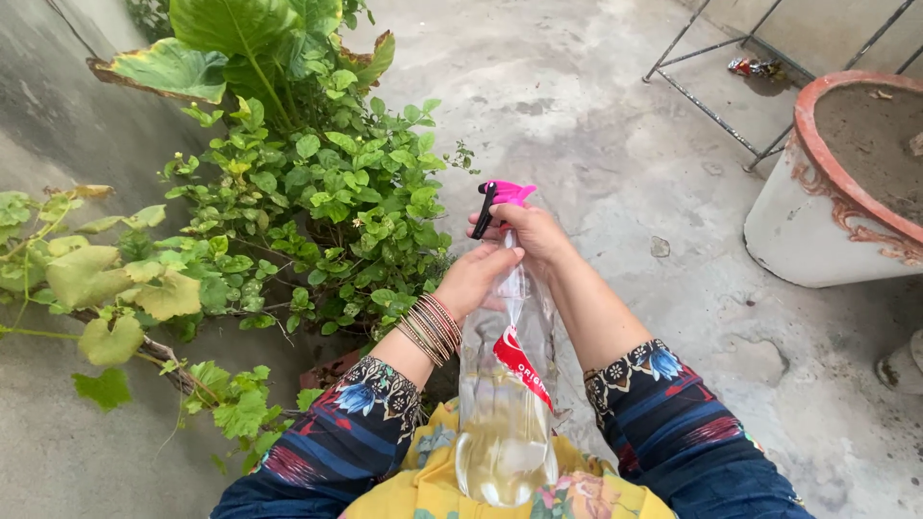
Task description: The person holds a spray bottle and sprays water onto the leaves of a plant, moving the bottle to reach different sections of the foliage.
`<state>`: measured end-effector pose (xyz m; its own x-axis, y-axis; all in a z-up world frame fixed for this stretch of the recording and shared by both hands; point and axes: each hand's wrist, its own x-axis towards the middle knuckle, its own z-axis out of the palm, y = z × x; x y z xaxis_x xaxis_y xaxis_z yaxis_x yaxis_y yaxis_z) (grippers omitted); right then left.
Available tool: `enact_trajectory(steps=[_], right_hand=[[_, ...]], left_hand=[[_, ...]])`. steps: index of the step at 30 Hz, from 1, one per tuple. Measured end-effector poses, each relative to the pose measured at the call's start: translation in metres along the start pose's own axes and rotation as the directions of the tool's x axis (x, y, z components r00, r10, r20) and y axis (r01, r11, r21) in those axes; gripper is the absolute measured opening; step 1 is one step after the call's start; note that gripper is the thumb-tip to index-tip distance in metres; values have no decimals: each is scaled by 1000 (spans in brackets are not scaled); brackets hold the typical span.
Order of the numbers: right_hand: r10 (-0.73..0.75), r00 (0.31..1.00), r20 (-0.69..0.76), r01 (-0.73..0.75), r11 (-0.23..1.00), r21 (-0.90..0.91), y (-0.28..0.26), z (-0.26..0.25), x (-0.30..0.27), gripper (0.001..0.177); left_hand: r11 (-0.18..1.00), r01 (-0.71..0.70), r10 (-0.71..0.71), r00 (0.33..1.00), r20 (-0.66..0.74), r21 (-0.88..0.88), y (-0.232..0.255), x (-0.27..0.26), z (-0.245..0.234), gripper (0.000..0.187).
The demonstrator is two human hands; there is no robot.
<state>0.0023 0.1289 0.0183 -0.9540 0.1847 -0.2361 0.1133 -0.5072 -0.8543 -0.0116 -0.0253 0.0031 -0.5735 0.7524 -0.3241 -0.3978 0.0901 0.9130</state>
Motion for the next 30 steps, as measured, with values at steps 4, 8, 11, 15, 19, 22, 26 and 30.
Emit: enact_trajectory(steps=[4,8,11,15,19,22,26,30], right_hand=[[3,999,-39,-5,998,-67,3,-6,5,25],[-9,998,-55,6,998,-69,3,-6,2,23],[-26,999,-30,24,999,-49,-2,3,-7,25],[-44,999,15,45,999,-24,-7,13,-14,28],[-43,999,17,43,999,-1,-5,18,-13,29],[-44,999,23,45,999,-25,-1,14,-9,27],[-22,999,-29,19,996,-88,8,6,-2,24],[-15,999,-38,11,995,-103,11,5,-1,26]], left_hand=[[999,-10,11,1000,22,-32,-1,1,-1,50],[1000,-5,5,1000,18,-8,0,-3,0,49],[1000,-4,4,1000,27,3,1,-3,-1,49],[1000,4,-4,1000,2,3,2,-6,-1,49],[1000,4,-4,1000,-28,23,0,-8,-4,50],[1000,1,0,1000,-23,24,-3,-10,-6,51],[1000,-11,11,1000,-16,0,-3,-15,-6,51],[1000,-8,8,1000,-23,15,1,-20,-5,53]])
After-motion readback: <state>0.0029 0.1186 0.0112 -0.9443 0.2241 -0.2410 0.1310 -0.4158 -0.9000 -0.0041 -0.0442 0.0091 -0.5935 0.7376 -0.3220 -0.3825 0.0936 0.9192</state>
